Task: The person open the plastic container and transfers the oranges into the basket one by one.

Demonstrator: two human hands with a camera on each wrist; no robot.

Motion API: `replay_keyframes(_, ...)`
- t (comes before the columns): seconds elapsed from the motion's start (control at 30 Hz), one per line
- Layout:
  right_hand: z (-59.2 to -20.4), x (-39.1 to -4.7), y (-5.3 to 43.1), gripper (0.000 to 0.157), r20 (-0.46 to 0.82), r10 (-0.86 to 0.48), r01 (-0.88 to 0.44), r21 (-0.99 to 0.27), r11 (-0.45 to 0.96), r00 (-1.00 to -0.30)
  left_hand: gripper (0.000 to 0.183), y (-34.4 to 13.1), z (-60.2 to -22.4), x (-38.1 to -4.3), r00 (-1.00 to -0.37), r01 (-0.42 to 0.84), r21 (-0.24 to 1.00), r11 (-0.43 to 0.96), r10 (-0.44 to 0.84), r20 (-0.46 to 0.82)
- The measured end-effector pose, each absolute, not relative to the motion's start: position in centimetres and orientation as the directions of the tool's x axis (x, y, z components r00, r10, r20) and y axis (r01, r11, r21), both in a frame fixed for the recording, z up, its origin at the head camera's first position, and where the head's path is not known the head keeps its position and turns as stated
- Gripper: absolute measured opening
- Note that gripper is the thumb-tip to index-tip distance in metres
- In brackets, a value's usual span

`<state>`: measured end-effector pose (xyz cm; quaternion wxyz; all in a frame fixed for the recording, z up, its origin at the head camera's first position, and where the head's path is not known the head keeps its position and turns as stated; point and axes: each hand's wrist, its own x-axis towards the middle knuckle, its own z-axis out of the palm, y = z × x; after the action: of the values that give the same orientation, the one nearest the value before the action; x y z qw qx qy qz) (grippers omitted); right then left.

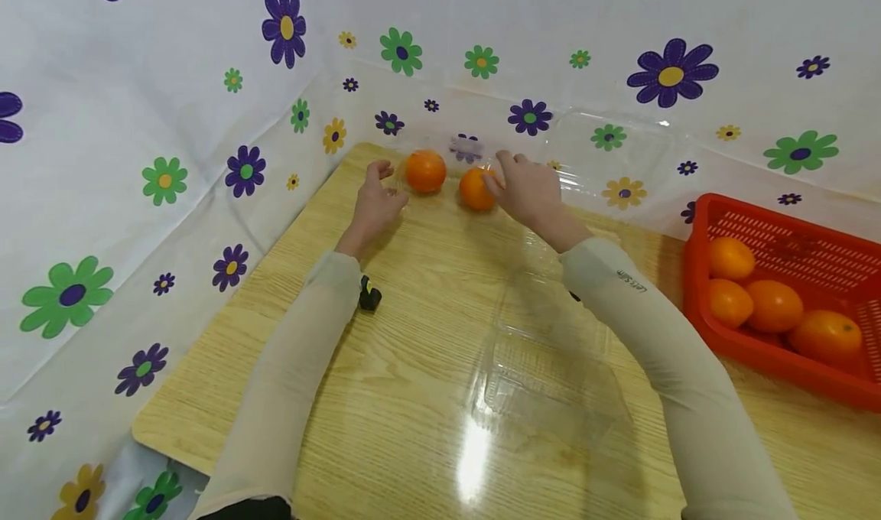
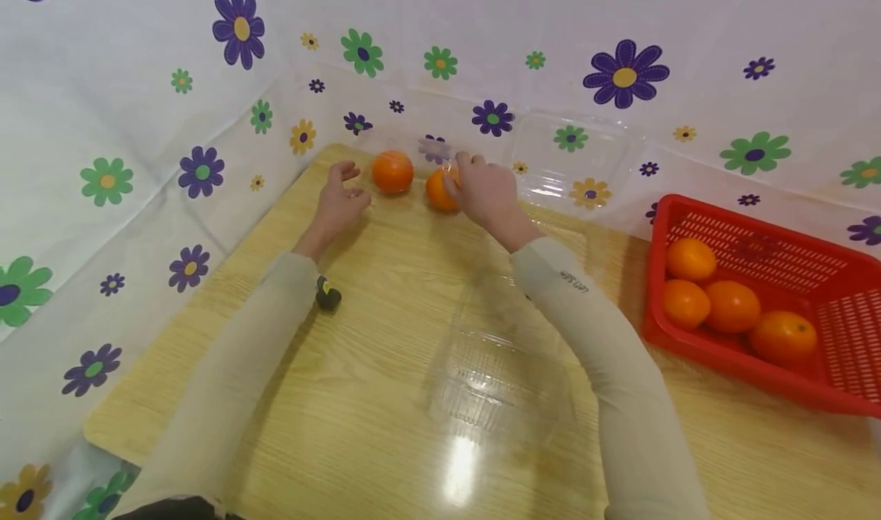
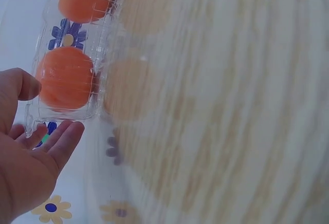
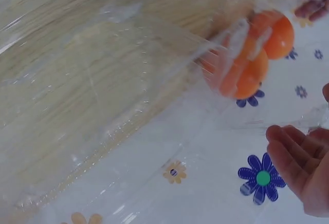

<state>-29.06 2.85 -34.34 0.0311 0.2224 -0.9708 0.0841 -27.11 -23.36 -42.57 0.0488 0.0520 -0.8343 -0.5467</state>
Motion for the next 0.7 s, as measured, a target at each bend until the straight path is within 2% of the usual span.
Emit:
replay_keyframes(0.07, -33.6, -29.6, 3.1, 0.06, 0.09, -0.338, -0.349, -0.306, 0.886, -0.937, 0.062, -23.6, -42.7, -27.1, -0.991, -0.031, 0.914, 0.405, -0.134, 0.026)
replay_keyframes(0.17, -32.9, -30.5, 3.6, 0.061, 0.11, -0.223, -0.246, -0.542, 0.804, -0.969, 0.06, -23.9, -42.8, -26.9, -0.993, -0.029, 0.914, 0.405, -0.114, 0.02)
replay_keyframes(0.3, -32.3, -31.5, 3.9, 0.054, 0.109, -0.128, -0.167, -0.733, 0.66, -0.986, 0.061, -23.9, -42.9, -26.6, -0.997, -0.042, 0.91, 0.412, -0.08, -0.01)
replay_keyframes(0.53, -31.7, -32.9, 3.8, 0.045, 0.032, -0.045, -0.049, -0.876, 0.479, -0.998, 0.059, -24.1, -42.7, -26.1, -0.998, -0.033, 0.893, 0.449, -0.06, -0.007)
replay_keyframes(0.7, -31.4, -33.1, 3.8, 0.055, -0.049, -0.093, 0.0, -0.886, 0.463, -0.994, 0.058, -24.4, -42.3, -26.0, -0.998, -0.012, 0.883, 0.469, -0.06, 0.018)
